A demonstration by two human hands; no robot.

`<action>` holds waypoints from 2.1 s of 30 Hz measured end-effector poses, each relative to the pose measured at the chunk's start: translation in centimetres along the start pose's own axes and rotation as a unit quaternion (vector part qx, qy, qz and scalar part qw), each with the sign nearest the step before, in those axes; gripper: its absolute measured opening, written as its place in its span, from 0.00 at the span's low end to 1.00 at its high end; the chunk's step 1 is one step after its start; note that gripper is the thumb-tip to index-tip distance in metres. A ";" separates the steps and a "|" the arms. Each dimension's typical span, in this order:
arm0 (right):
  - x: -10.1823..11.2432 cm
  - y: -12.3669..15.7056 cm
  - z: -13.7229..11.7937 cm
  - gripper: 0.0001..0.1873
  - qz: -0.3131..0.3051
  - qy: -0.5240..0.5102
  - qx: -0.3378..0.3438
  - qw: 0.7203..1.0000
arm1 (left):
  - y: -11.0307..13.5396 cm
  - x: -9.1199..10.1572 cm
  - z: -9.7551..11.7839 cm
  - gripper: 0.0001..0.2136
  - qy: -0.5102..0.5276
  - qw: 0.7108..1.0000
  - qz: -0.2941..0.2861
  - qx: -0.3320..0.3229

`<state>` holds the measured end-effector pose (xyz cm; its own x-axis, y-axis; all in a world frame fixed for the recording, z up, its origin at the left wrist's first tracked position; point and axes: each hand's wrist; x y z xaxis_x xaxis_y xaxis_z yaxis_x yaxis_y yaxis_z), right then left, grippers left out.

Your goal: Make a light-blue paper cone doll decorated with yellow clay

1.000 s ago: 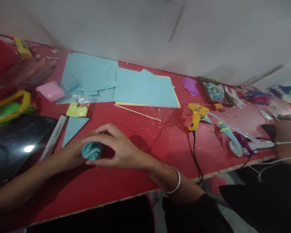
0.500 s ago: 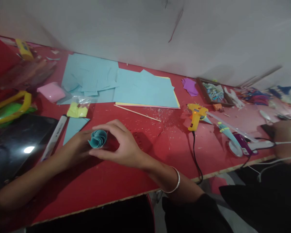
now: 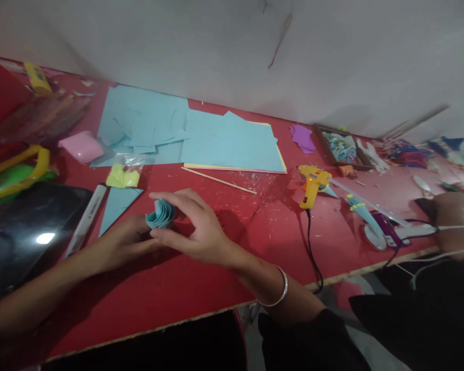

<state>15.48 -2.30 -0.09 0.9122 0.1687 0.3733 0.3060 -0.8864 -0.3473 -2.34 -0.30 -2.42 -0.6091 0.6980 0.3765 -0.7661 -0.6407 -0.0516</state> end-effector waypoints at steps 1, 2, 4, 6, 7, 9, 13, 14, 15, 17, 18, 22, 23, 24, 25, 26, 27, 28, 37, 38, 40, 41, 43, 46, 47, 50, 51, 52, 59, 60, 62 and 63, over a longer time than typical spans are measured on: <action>0.0 0.0 0.0 0.17 0.002 -0.003 -0.001 1.000 | -0.1 0.0 0.2 0.11 0.010 1.000 -0.002 0.007; 0.0 0.0 -0.1 0.16 0.005 -0.004 -0.004 1.000 | -0.1 -0.1 0.3 0.10 0.022 1.000 -0.003 0.015; 0.0 0.0 -0.1 0.15 0.013 0.001 -0.013 1.000 | -0.2 -0.2 0.5 0.09 0.057 0.998 0.007 0.025; -0.1 0.0 0.0 0.15 0.022 0.001 -0.020 1.000 | -0.3 -0.2 0.6 0.09 0.090 0.995 0.019 0.034; -0.1 0.0 0.1 0.14 0.024 -0.007 -0.022 0.999 | -0.3 -0.2 0.6 0.09 0.095 0.994 0.023 0.039; -0.3 0.0 0.3 0.14 0.025 -0.033 -0.023 0.999 | -0.3 -0.2 0.6 0.10 0.082 0.995 0.024 0.048; -0.5 0.1 0.6 0.12 0.028 -0.065 -0.042 0.997 | -0.3 -0.1 0.7 0.12 0.070 0.995 -0.001 0.064; -0.5 0.1 0.6 0.12 0.028 -0.070 -0.048 0.996 | -0.3 0.0 0.7 0.12 0.078 0.994 -0.009 0.070; -0.5 0.1 0.6 0.12 0.027 -0.075 -0.055 0.995 | -0.3 0.0 0.7 0.12 0.086 0.993 -0.015 0.074; -0.6 0.1 0.5 0.13 0.024 -0.088 -0.069 0.993 | -0.3 0.0 0.8 0.12 0.092 0.993 -0.021 0.076; -0.6 0.1 0.5 0.13 0.022 -0.095 -0.077 0.992 | -0.3 0.0 0.7 0.12 0.091 0.993 -0.022 0.074; -0.6 0.0 0.3 0.12 0.016 -0.153 -0.102 0.983 | -0.3 0.0 0.5 0.12 0.044 0.998 -0.008 0.052; -0.5 0.0 0.3 0.11 0.014 -0.170 -0.106 0.980 | -0.3 0.0 0.5 0.12 0.031 0.999 -0.003 0.045; -0.5 -0.1 0.4 0.10 0.011 -0.184 -0.110 0.977 | -0.4 0.0 0.5 0.12 0.022 0.999 -0.001 0.039; -0.5 -0.2 0.4 0.10 0.009 -0.194 -0.116 0.974 | -0.4 0.0 0.5 0.12 0.019 0.999 -0.001 0.036; -0.5 -0.2 0.4 0.10 0.009 -0.199 -0.123 0.972 | -0.4 0.0 0.5 0.12 0.019 0.999 -0.002 0.035; -0.5 -0.3 0.4 0.10 0.009 -0.201 -0.132 0.971 | -0.5 0.0 0.6 0.12 0.019 0.999 -0.004 0.034; -0.5 -0.3 0.4 0.10 0.010 -0.203 -0.138 0.969 | -0.5 0.1 0.6 0.12 0.018 0.999 -0.006 0.034; -0.6 -0.2 0.7 0.10 0.000 -0.203 -0.170 0.964 | -0.6 0.0 0.8 0.13 -0.019 0.999 -0.011 0.039; -0.7 -0.2 0.8 0.11 -0.001 -0.201 -0.171 0.965 | -0.7 0.0 0.7 0.13 -0.024 0.999 -0.012 0.040; -0.8 -0.1 1.0 0.11 -0.003 -0.197 -0.168 0.966 | -0.7 0.0 0.7 0.14 -0.034 0.998 -0.015 0.040; -0.8 -0.1 1.1 0.12 -0.004 -0.195 -0.164 0.967 | -0.7 0.0 0.7 0.14 -0.038 0.998 -0.016 0.041; -0.9 -0.1 1.2 0.12 -0.002 -0.193 -0.156 0.969 | -0.6 0.1 0.6 0.14 -0.044 0.998 -0.017 0.039; -0.8 -0.2 1.1 0.10 -0.008 -0.189 -0.161 0.969 | -0.4 0.1 0.6 0.13 -0.041 0.999 -0.009 0.022; -0.7 -0.3 1.0 0.09 -0.011 -0.187 -0.165 0.968 | -0.4 0.2 0.7 0.12 -0.039 0.999 -0.007 0.016; -0.5 -0.4 0.8 0.09 -0.009 -0.180 -0.164 0.970 | -0.3 0.2 0.9 0.12 -0.030 0.999 -0.005 0.011; -0.4 -0.4 0.8 0.10 -0.006 -0.179 -0.160 0.971 | -0.4 0.2 1.0 0.12 -0.024 1.000 -0.001 0.011; -0.4 -0.4 0.8 0.10 -0.003 -0.180 -0.155 0.971 | -0.4 0.2 1.0 0.12 -0.016 1.000 0.004 0.010; -0.6 -0.3 1.8 0.11 -0.005 -0.209 -0.145 0.967 | -0.7 0.3 1.2 0.10 0.000 0.999 0.030 0.010; -0.7 -0.3 1.9 0.10 -0.009 -0.216 -0.148 0.965 | -0.7 0.4 1.3 0.10 0.006 0.999 0.032 0.011; -0.8 -0.3 2.1 0.09 -0.012 -0.229 -0.156 0.961 | -0.7 0.5 1.4 0.09 0.021 0.999 0.040 0.014; -0.8 -0.3 2.2 0.08 -0.012 -0.234 -0.160 0.959 | -0.7 0.5 1.5 0.09 0.029 0.999 0.043 0.015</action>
<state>15.20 -1.25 -2.15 0.9511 0.2996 -0.0755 0.2979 -0.9540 -0.0331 -1.80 0.00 -0.81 -0.6846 0.6561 0.3176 -0.7036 -0.7086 -0.0528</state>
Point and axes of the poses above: each hand's wrist, its own y-axis away from the middle knuckle, its own x-axis out of the back of the hand, z = x × y, and after that the axes turned 7 degrees about -x, right-handed
